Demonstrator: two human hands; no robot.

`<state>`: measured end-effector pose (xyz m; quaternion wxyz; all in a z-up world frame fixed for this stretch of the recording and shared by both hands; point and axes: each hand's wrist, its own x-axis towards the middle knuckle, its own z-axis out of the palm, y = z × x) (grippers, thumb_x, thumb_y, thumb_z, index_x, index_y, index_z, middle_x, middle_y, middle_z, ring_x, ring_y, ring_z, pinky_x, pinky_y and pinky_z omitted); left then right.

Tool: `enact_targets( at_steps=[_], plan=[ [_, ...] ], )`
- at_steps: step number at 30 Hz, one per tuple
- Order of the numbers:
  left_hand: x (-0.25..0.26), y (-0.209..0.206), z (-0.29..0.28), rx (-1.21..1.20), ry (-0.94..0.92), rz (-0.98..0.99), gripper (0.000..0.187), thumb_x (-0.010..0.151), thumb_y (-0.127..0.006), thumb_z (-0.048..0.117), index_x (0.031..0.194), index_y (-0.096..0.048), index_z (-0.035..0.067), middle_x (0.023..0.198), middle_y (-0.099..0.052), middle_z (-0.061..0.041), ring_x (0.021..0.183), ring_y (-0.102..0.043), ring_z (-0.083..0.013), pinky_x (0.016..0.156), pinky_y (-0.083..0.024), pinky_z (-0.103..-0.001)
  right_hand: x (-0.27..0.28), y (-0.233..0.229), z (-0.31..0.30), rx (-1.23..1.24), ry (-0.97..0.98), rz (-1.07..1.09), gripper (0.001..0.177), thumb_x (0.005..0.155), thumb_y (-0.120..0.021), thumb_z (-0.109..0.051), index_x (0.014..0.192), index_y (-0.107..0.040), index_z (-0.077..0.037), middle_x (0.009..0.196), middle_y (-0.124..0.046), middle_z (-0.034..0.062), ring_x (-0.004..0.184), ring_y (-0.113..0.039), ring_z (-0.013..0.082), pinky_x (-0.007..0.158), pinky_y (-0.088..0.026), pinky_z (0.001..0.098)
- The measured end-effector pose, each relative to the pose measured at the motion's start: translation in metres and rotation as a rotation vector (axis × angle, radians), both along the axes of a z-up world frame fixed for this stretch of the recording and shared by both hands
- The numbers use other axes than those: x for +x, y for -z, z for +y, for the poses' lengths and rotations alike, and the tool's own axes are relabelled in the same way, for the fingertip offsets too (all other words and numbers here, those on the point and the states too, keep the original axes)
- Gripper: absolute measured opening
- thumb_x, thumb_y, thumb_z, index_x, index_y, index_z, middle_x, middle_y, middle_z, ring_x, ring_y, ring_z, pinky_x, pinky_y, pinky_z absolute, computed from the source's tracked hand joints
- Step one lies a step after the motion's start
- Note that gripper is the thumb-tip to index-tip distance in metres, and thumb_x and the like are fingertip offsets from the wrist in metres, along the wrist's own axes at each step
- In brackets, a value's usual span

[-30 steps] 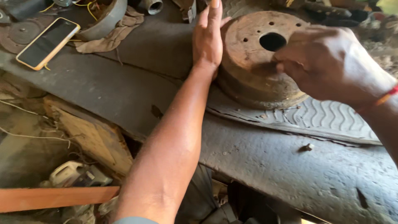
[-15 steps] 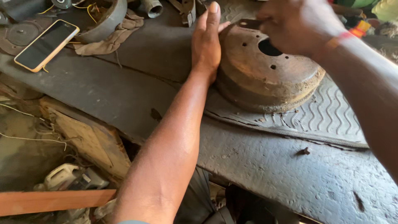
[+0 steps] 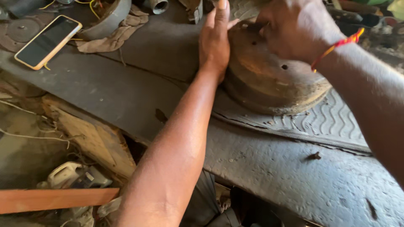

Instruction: The person scrapes rust and debris from the surface of a brake drum using a metal tool while holding the drum steady with their other hand.

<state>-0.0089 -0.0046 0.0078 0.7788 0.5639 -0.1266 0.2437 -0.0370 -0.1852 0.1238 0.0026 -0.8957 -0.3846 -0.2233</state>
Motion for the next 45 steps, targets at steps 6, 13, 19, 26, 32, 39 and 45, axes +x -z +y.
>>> enact_targets(
  at_steps=[6, 13, 19, 26, 32, 39, 45],
  plan=[
    [0.000, 0.001, 0.002, 0.001, -0.001, 0.024, 0.092, 0.100, -0.048, 0.069, 0.150, -0.050, -0.008, 0.147, -0.059, -0.022, 0.127, -0.066, -0.0320, 0.109, -0.053, -0.041, 0.028, -0.001, -0.006, 0.074, 0.263, 0.222, 0.021, 0.097, -0.069, -0.023, 0.112, -0.077, -0.010, 0.088, -0.073, 0.0180, 0.074, -0.070, 0.0360, 0.066, -0.056, 0.0491],
    [0.003, 0.007, 0.000, 0.018, -0.033, 0.101, 0.100, 0.096, -0.050, 0.078, 0.151, -0.045, -0.006, 0.143, -0.060, -0.023, 0.126, -0.067, -0.0327, 0.105, -0.051, -0.041, -0.006, 0.031, -0.127, 0.091, 0.115, 0.006, 0.014, 0.101, -0.068, -0.009, 0.110, -0.078, -0.007, 0.097, -0.072, 0.0121, 0.084, -0.068, 0.0266, 0.075, -0.055, 0.0408],
    [0.007, 0.007, 0.002, 0.029, -0.044, 0.096, 0.104, 0.092, -0.047, 0.077, 0.149, -0.045, -0.010, 0.143, -0.059, -0.023, 0.123, -0.070, -0.0316, 0.105, -0.052, -0.039, -0.078, 0.014, -0.125, -0.036, -0.041, -0.082, 0.008, 0.094, -0.077, -0.019, 0.099, -0.078, -0.012, 0.093, -0.072, 0.0035, 0.086, -0.068, 0.0191, 0.087, -0.056, 0.0414],
    [-0.002, 0.000, 0.005, 0.027, -0.024, 0.104, 0.102, 0.094, -0.048, 0.076, 0.148, -0.046, -0.010, 0.140, -0.063, -0.025, 0.124, -0.071, -0.0317, 0.108, -0.051, -0.039, -0.028, -0.006, -0.096, 0.043, -0.148, 0.009, 0.007, 0.100, -0.073, -0.013, 0.101, -0.076, -0.008, 0.094, -0.073, 0.0094, 0.086, -0.071, 0.0237, 0.081, -0.058, 0.0395],
    [-0.003, 0.001, 0.009, 0.098, -0.017, 0.114, 0.101, 0.096, -0.044, 0.077, 0.154, -0.038, -0.006, 0.144, -0.060, -0.025, 0.128, -0.068, -0.0307, 0.110, -0.050, -0.039, 0.013, 0.003, -0.088, 0.063, 0.058, 0.154, 0.023, 0.097, -0.072, -0.019, 0.117, -0.079, -0.010, 0.097, -0.075, 0.0142, 0.081, -0.071, 0.0313, 0.068, -0.057, 0.0440],
    [-0.008, -0.004, 0.009, 0.077, -0.025, 0.131, 0.100, 0.095, -0.045, 0.076, 0.152, -0.044, -0.006, 0.138, -0.067, -0.025, 0.129, -0.069, -0.0319, 0.111, -0.046, -0.040, -0.037, -0.018, -0.118, 0.125, 0.244, 0.141, 0.022, 0.103, -0.070, -0.025, 0.118, -0.076, -0.009, 0.095, -0.074, 0.0133, 0.072, -0.069, 0.0286, 0.065, -0.057, 0.0416],
    [-0.003, -0.002, 0.008, 0.111, -0.049, 0.147, 0.100, 0.093, -0.044, 0.079, 0.149, -0.045, -0.003, 0.129, -0.073, -0.025, 0.125, -0.069, -0.0305, 0.108, -0.047, -0.039, -0.077, -0.003, -0.135, -0.030, -0.029, -0.124, 0.010, 0.095, -0.075, -0.016, 0.092, -0.078, -0.007, 0.086, -0.074, 0.0081, 0.079, -0.071, 0.0246, 0.075, -0.058, 0.0389]
  ],
)
